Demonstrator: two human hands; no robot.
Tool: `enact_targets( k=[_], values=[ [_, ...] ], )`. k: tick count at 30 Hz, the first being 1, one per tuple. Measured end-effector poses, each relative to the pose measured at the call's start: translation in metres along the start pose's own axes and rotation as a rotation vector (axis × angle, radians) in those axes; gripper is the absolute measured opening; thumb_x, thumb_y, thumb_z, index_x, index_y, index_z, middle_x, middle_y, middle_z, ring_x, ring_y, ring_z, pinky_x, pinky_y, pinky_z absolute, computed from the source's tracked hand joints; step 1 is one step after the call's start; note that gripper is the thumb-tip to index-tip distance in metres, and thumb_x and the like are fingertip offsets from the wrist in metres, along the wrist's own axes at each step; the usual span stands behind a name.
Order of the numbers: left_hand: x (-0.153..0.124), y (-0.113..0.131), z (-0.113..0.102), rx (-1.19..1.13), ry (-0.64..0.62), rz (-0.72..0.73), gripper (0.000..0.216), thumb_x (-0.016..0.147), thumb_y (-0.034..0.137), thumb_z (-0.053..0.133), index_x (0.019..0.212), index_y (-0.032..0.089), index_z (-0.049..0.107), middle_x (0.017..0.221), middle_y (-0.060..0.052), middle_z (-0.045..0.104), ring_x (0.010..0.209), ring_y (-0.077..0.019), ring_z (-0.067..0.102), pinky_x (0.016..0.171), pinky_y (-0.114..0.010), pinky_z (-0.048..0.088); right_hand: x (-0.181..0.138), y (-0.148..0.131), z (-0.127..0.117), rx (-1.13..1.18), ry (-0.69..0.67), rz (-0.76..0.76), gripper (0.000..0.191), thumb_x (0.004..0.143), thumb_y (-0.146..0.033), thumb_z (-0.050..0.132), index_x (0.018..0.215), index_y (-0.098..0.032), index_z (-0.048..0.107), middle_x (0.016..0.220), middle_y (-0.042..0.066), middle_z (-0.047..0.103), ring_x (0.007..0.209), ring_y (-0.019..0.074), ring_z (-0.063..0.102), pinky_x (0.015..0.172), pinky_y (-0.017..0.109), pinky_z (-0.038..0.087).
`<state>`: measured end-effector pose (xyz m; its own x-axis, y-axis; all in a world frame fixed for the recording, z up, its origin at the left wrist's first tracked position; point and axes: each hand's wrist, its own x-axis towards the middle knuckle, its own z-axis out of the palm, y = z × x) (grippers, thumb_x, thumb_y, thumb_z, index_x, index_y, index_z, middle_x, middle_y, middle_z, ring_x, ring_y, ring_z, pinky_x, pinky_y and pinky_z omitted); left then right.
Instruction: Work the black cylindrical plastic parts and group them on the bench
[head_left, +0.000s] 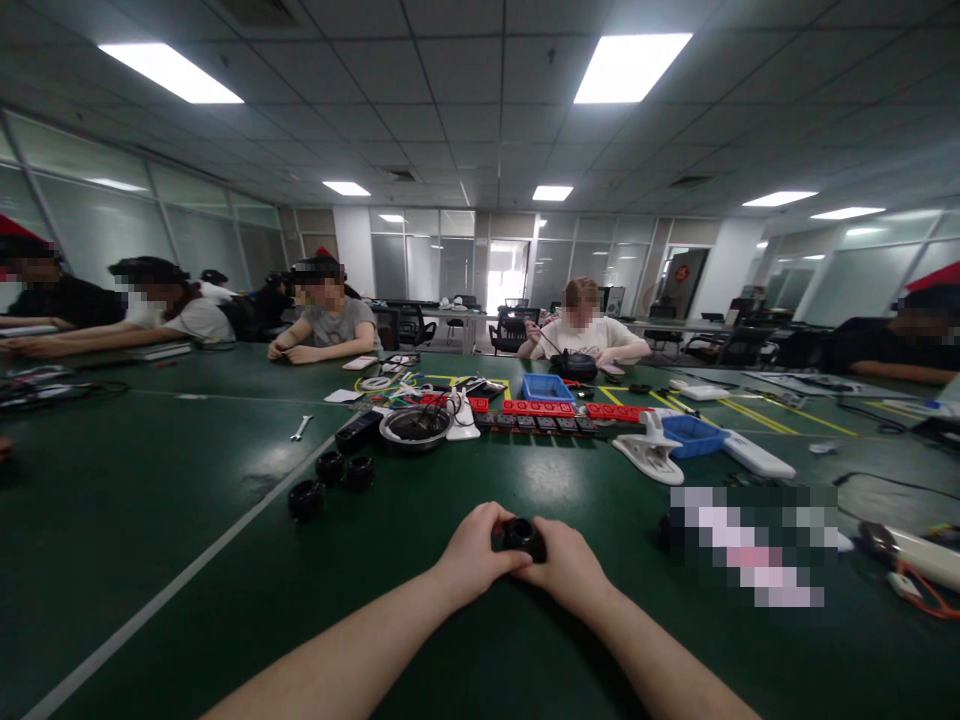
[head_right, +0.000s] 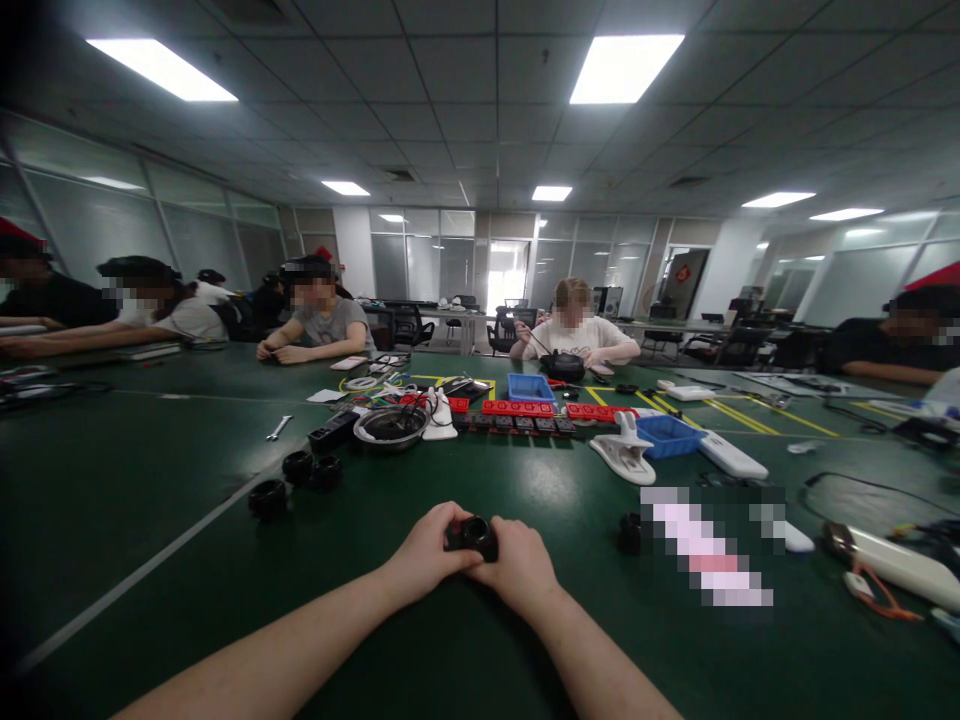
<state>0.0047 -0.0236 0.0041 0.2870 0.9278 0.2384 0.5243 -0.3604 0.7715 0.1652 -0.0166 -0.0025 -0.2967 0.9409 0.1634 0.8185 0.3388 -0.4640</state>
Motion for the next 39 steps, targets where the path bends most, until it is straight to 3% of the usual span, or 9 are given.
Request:
enact_targets(
  k=[5, 9, 14, 22, 28, 33, 39],
  values=[
    [0.0, 0.0, 0.001, 0.006, 0.011, 0.016, 0.032, 0.064, 0.02, 0.068, 0.094, 0.018, 0.057, 0.094, -0.004, 0.055, 0.088, -0.021, 0.05, 0.075, -0.03, 0.039, -0.002, -0.003, -0.002, -0.018, 0.01, -0.023, 0.026, 0.064, -0.037, 0.064, 0.08, -0.017, 0.056, 0.077, 0.006, 0.061, 0.073, 0.0225, 0.054, 0.062, 0.029, 0.034],
    [-0.001, -0.002, -0.005, -0.006, -0.049, 0.074, 0.038, 0.068, 0.019, 0.064, 0.106, 0.02, 0.056, 0.103, -0.005, 0.056, 0.095, -0.0216, 0.05, 0.078, -0.029, 0.039, -0.003, 0.004, -0.01, 0.172, -0.114, -0.104, 0.032, 0.066, -0.031, 0.063, 0.095, -0.018, 0.058, 0.088, 0.005, 0.062, 0.081, 0.0214, 0.055, 0.068, 0.028, 0.038],
    [-0.001, -0.002, -0.008, -0.025, -0.106, 0.113, 0.043, 0.071, 0.019, 0.062, 0.113, 0.021, 0.053, 0.108, -0.005, 0.057, 0.097, -0.0211, 0.05, 0.076, -0.028, 0.04, -0.001, 0.01, -0.017, 0.258, -0.224, -0.13, 0.021, 0.07, -0.02, 0.059, 0.091, -0.016, 0.06, 0.079, 0.001, 0.062, 0.072, 0.0155, 0.056, 0.062, 0.023, 0.041],
    [-0.001, -0.002, -0.001, -0.014, -0.022, 0.021, 0.032, 0.062, 0.025, 0.07, 0.091, 0.017, 0.057, 0.087, -0.002, 0.055, 0.08, -0.0194, 0.052, 0.067, -0.027, 0.04, 0.001, 0.007, -0.003, 0.118, -0.093, -0.006, 0.026, 0.061, -0.034, 0.067, 0.074, -0.016, 0.054, 0.07, 0.002, 0.058, 0.063, 0.0166, 0.052, 0.053, 0.024, 0.034],
    [-0.003, -0.001, 0.0, -0.008, -0.005, 0.036, 0.032, 0.066, 0.022, 0.066, 0.096, 0.018, 0.056, 0.094, -0.004, 0.055, 0.087, -0.021, 0.051, 0.075, -0.03, 0.04, -0.001, -0.001, -0.001, 0.034, -0.024, -0.009, 0.025, 0.064, -0.036, 0.064, 0.076, -0.016, 0.055, 0.076, 0.006, 0.059, 0.071, 0.0214, 0.052, 0.061, 0.029, 0.034],
    [-0.002, -0.001, -0.009, -0.031, -0.11, 0.145, 0.039, 0.069, 0.018, 0.063, 0.108, 0.022, 0.055, 0.106, -0.004, 0.056, 0.099, -0.0214, 0.049, 0.079, -0.028, 0.041, -0.003, 0.004, -0.013, 0.125, -0.124, -0.087, 0.033, 0.062, -0.034, 0.068, 0.089, -0.017, 0.058, 0.084, 0.004, 0.061, 0.078, 0.0208, 0.054, 0.065, 0.028, 0.038],
    [-0.002, -0.003, -0.011, -0.042, -0.153, 0.183, 0.043, 0.072, 0.017, 0.062, 0.114, 0.022, 0.053, 0.11, -0.005, 0.055, 0.103, -0.0214, 0.048, 0.082, -0.029, 0.041, -0.002, 0.009, -0.018, 0.26, -0.246, -0.122, 0.023, 0.065, -0.019, 0.064, 0.088, -0.014, 0.061, 0.077, 0.0, 0.062, 0.069, 0.0148, 0.055, 0.057, 0.022, 0.04]
  ],
)
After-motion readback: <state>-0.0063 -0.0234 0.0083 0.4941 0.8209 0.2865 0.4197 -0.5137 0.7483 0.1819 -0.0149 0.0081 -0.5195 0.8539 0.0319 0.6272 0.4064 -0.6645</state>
